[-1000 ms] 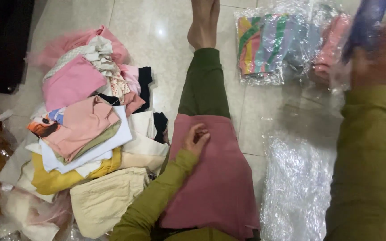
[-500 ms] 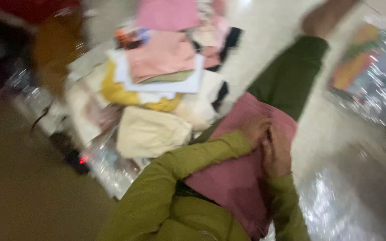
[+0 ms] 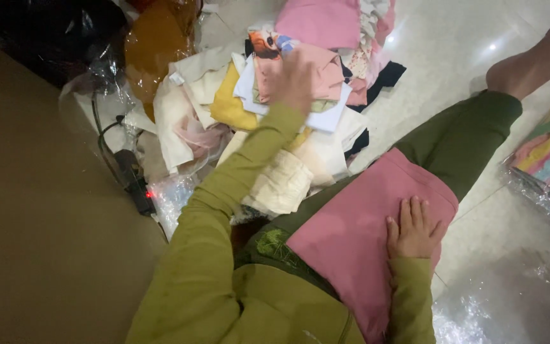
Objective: Folding various garments and placing them into individual plastic packaging bags
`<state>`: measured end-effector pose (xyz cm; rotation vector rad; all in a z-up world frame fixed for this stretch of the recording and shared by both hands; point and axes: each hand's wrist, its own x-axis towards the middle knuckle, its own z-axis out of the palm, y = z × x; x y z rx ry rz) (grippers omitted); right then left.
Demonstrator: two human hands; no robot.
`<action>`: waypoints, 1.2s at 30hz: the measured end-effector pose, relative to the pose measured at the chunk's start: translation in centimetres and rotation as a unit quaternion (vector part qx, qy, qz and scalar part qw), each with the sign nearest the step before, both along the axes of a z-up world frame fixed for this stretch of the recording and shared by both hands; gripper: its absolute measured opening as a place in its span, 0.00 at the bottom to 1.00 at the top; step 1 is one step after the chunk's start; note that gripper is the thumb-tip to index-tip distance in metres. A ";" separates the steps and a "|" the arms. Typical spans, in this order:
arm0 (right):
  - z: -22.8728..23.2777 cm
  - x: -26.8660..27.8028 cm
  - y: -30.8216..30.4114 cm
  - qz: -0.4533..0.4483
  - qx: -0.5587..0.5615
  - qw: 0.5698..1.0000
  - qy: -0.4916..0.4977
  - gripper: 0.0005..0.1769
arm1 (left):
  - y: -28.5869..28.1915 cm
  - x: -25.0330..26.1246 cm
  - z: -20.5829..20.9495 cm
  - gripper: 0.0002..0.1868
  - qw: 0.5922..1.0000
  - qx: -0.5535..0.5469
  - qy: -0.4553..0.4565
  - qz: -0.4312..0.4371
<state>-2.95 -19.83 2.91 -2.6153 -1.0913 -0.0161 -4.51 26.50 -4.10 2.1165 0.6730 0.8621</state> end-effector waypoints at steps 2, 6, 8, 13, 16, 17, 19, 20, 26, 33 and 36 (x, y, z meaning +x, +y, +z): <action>-1.4 0.4 -0.4 -0.005 -0.013 1.000 -0.015 0.34 | -2.8 -3.7 16.4 0.29 0.860 0.236 0.453 0.011; -2.1 0.6 -0.4 0.001 -0.043 0.999 -0.015 0.35 | -0.7 -5.8 13.7 0.31 0.891 0.126 0.435 -0.025; -1.0 0.2 0.0 0.004 -0.005 0.999 -0.042 0.32 | 0.8 -5.8 9.8 0.26 0.950 0.160 0.265 0.036; -5.0 1.5 -0.7 -0.027 -0.054 0.998 0.033 0.35 | 1.4 -1.7 10.8 0.15 0.933 0.329 0.126 0.070; -4.6 1.1 -0.7 -0.032 -0.044 0.998 0.042 0.35 | -3.8 -1.0 17.5 0.11 0.981 0.195 -0.014 -0.020; -4.2 1.1 -0.6 -0.034 -0.040 0.997 0.051 0.35 | -5.3 -0.6 19.2 0.11 0.991 0.061 -0.079 -0.088; -4.0 1.2 -0.3 -0.035 -0.053 0.997 0.049 0.35 | -8.7 -0.7 21.6 0.11 0.983 -0.101 -0.081 -0.129; -4.1 0.9 -0.5 -0.034 -0.067 0.996 0.049 0.35 | -10.8 -0.8 22.7 0.14 0.949 -0.261 -0.075 -0.163; -0.3 -0.6 -1.3 -0.140 0.327 0.919 0.172 0.22 | -18.6 -0.1 19.9 0.16 0.840 -0.490 -0.040 -0.228; 8.2 -4.3 2.1 -0.063 0.472 0.870 0.130 0.35 | -28.4 -1.7 19.7 0.10 0.848 -0.479 0.007 -0.227; 8.5 -4.1 4.0 -0.107 0.416 0.903 -0.009 0.50 | -29.9 -1.4 17.8 0.12 0.793 -0.552 -0.022 -0.257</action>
